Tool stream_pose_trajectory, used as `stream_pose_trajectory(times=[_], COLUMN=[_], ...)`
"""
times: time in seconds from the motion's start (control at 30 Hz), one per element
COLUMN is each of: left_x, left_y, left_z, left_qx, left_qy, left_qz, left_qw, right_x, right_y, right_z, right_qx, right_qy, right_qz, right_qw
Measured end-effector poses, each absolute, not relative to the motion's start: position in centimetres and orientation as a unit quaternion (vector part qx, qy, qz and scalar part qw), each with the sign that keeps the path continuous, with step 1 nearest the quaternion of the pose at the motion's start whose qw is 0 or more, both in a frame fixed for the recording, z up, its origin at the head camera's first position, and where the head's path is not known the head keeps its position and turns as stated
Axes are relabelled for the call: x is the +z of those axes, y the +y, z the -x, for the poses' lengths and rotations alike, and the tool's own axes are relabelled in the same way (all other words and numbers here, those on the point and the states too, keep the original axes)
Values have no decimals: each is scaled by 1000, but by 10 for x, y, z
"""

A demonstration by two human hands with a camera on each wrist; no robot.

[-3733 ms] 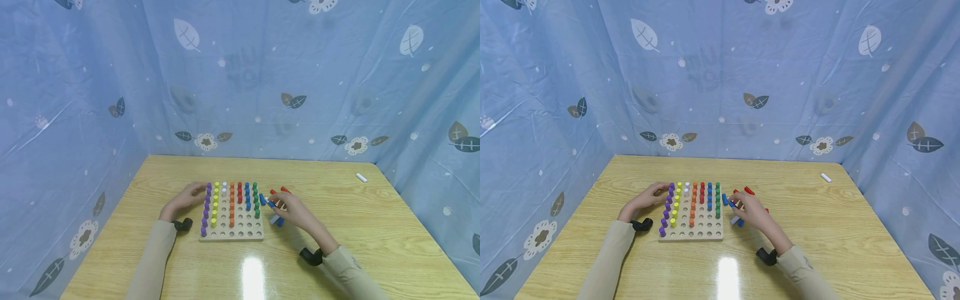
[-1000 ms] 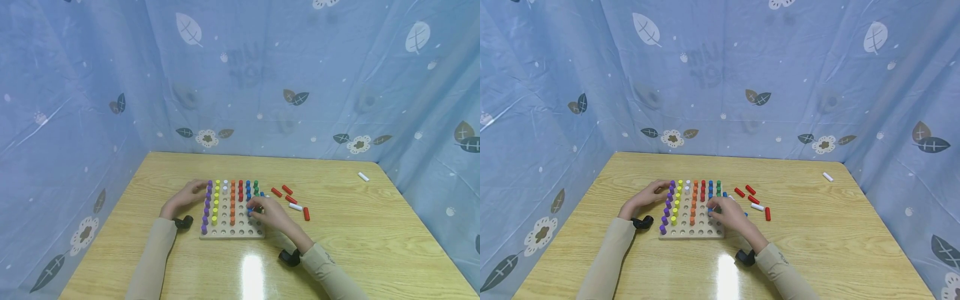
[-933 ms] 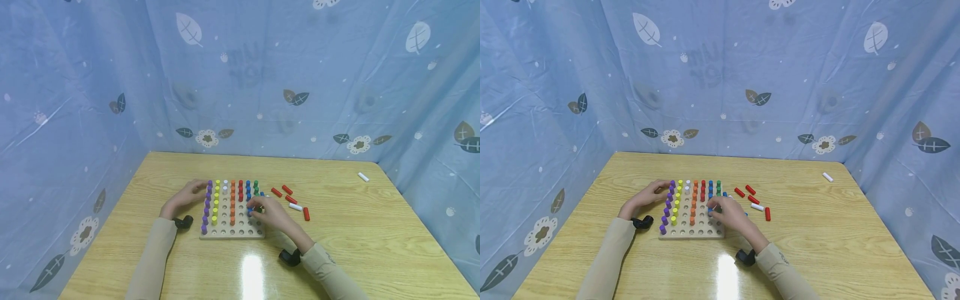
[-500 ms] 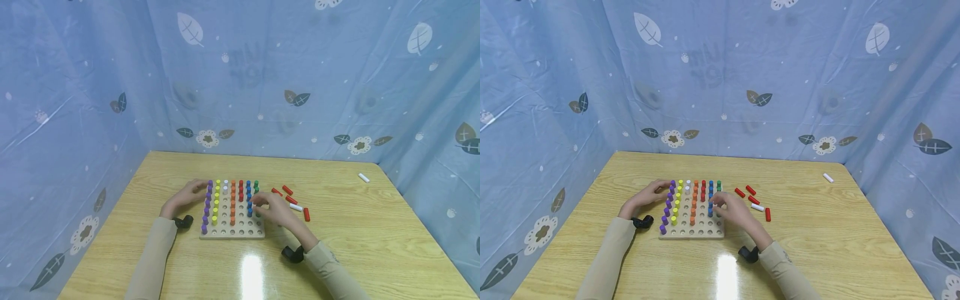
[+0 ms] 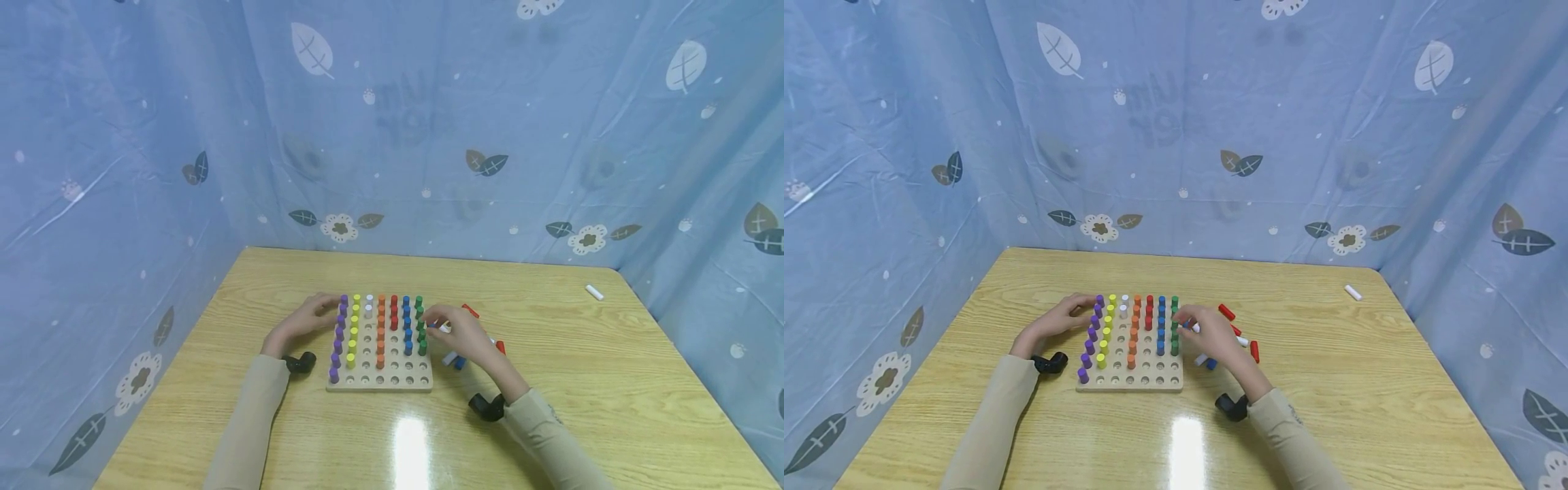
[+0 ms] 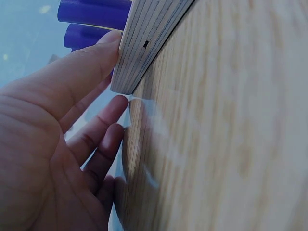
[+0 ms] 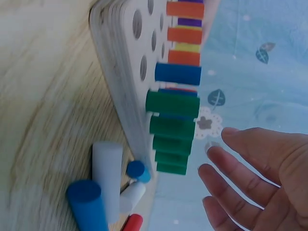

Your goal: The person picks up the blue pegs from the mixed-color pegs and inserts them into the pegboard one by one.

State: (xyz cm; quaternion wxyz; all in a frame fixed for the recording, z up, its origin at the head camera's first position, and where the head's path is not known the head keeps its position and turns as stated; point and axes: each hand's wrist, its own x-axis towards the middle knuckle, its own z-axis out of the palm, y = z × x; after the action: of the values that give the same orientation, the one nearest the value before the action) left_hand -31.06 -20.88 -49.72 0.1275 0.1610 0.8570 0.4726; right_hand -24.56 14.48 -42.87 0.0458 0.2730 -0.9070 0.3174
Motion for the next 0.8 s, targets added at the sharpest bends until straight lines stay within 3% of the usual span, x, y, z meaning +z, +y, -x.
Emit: stream_pose_trajectory(times=[0.8], left_x=[-498], left_y=[-209], left_z=[311], left_qx=[475], left_qy=[852], left_qz=[-190], left_qw=[112], right_x=[-437], right_y=[155], right_z=[271], right_qx=[225], right_qy=[-944], right_qz=[-241], right_qw=[-18])
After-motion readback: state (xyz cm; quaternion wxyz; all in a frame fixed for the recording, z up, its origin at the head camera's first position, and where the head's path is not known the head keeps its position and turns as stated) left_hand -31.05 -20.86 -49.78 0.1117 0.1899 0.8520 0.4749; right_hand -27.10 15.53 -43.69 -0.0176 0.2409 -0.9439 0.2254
